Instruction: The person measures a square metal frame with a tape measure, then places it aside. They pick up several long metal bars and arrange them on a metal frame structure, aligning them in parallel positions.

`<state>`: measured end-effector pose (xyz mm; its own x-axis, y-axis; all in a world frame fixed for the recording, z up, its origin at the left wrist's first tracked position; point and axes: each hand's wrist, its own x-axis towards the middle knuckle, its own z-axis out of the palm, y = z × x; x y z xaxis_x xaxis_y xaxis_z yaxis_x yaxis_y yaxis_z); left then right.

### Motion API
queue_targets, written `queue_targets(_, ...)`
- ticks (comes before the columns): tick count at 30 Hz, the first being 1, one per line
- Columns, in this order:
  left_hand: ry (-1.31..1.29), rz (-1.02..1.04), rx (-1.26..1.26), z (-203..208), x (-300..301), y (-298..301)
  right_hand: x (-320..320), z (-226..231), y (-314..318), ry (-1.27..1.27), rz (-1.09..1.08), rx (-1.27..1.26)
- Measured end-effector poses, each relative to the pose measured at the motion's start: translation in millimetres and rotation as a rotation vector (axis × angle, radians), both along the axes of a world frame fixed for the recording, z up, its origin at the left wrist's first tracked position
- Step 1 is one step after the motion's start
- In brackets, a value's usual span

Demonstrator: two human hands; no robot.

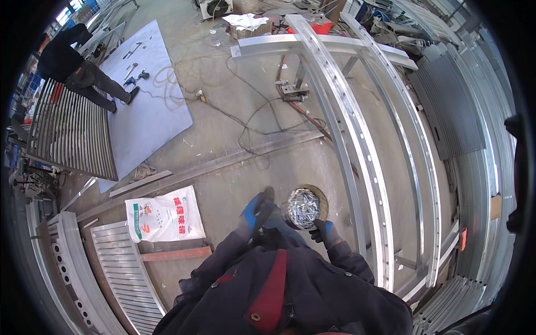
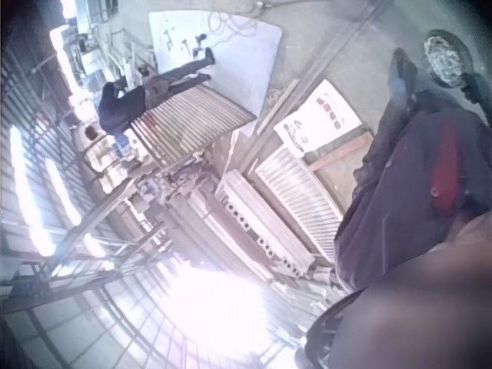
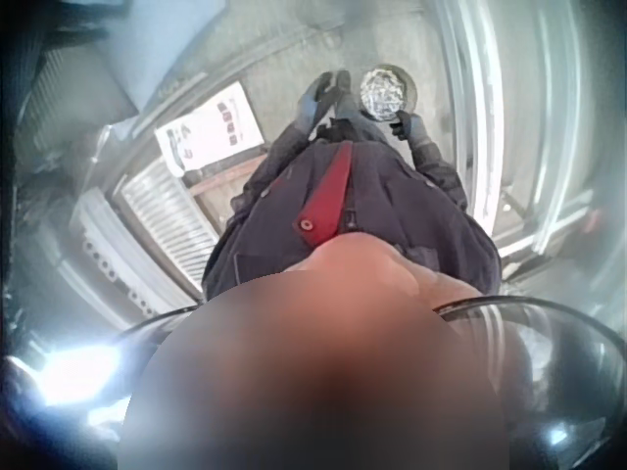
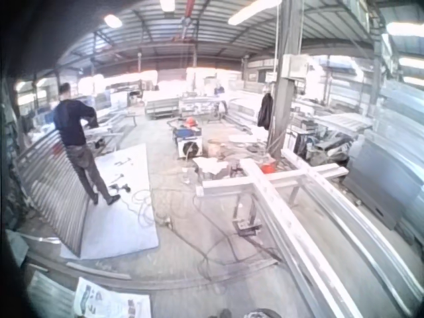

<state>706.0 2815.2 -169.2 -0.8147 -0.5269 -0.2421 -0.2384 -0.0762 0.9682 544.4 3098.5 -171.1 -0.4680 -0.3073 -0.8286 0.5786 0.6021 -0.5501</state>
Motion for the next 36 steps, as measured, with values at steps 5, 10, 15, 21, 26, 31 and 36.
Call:
queue_targets(5, 0.016, 0.094, 0.304, 1.6, -30.2, -159.0, -96.6, -65.7, -91.6, -0.151, -0.226, 0.099)
queue_targets(10, 0.015, 0.327, 0.401, 52.1, -63.0, -281.7, -200.1, -78.7, -241.5, -0.157, -0.065, 0.065)
queue_targets(15, 0.158, 0.194, 0.102, 41.1, -120.2, -367.9, -275.7, -32.1, -426.5, -0.086, 0.12, -0.043)
queue_targets(21, 0.128, 0.136, 0.31, -25.1, -237.7, -544.6, -348.9, -43.8, -629.5, -0.028, 0.126, -0.137)
queue_targets(26, -0.045, 0.023, 0.065, -14.6, -353.1, -732.7, -417.6, -90.5, -772.5, -0.038, -0.043, -0.234)
queue_targets(31, -0.231, -0.039, -0.129, -8.9, -427.9, -838.5, -480.5, -76.4, -866.8, -0.355, -0.394, -0.211)
queue_targets(36, -0.328, -0.125, -0.148, -34.2, -493.2, -933.2, -586.6, -58.9, -954.1, -0.235, -0.472, -0.226)
